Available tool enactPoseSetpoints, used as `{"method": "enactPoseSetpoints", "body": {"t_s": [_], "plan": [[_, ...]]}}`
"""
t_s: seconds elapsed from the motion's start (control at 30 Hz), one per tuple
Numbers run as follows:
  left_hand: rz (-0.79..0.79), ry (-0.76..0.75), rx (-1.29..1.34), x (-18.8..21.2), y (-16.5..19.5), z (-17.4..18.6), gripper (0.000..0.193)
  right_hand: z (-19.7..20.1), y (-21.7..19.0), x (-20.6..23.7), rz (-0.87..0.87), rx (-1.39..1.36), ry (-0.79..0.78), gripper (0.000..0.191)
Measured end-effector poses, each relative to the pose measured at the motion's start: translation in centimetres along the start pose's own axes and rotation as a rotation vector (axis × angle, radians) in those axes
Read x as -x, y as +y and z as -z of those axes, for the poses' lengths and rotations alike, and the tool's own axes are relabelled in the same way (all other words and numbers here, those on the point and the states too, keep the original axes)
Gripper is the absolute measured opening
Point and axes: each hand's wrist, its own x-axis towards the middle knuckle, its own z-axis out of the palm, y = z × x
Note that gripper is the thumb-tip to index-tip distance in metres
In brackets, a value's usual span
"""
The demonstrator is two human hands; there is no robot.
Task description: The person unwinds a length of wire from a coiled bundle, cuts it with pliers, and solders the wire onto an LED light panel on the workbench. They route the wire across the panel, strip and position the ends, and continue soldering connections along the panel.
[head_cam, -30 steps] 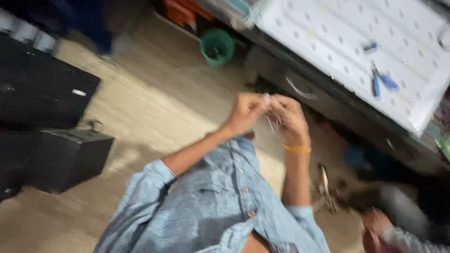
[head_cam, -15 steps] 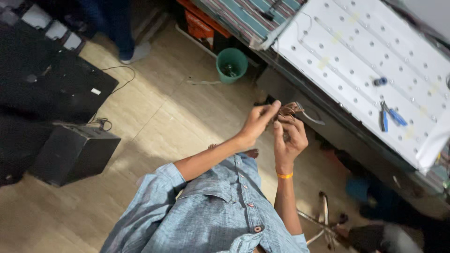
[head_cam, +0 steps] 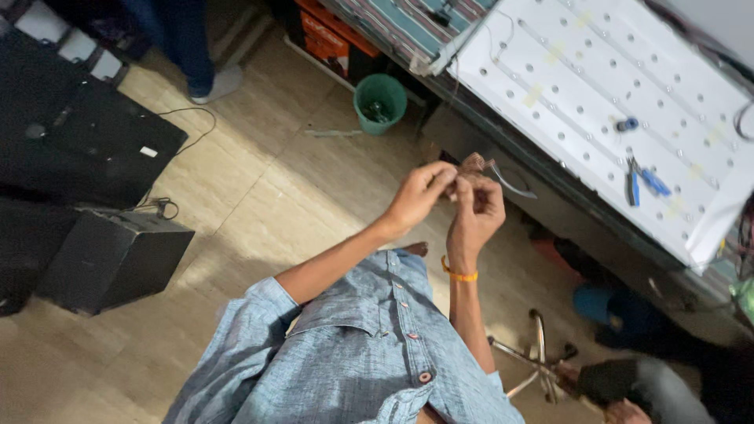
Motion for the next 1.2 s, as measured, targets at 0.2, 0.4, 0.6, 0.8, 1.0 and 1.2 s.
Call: {"method": "enactPoseSetpoints", "body": {"t_s": [0.2,0.4,0.6,0.8,1.0,1.2], "plan": [[0.173,-0.057,0.338,-0.3,-0.6,0.8,0.028,-0.4,-1.0,0.2,-0.125,-0.010,0.053,0.010],[0.249,-0.014,0.403,0.4,1.3,0.2,0.032,0.0,-0.9,-0.3,-0.153,0.015,0.141,0.009],[0.250,0.008,0.458,0.4,2.7,0.0,0.034,1.0,-0.6,-0.2,-0.075,0.284,0.089,0.007],[0.186,0.028,0.414,1.0,3.2,-0.4,0.027,0.2,-1.2,0.7,0.008,0.414,0.026,0.012],[0.154,0.023,0.331,1.4,3.9,-1.0,0.025,-0.3,-2.4,0.2,-0.040,0.437,0.087,0.008],[0.208,0.026,0.396,1.2,4.0,-1.2,0.023,0.3,-2.0,0.4,-0.017,0.400,0.061,0.006]]}}
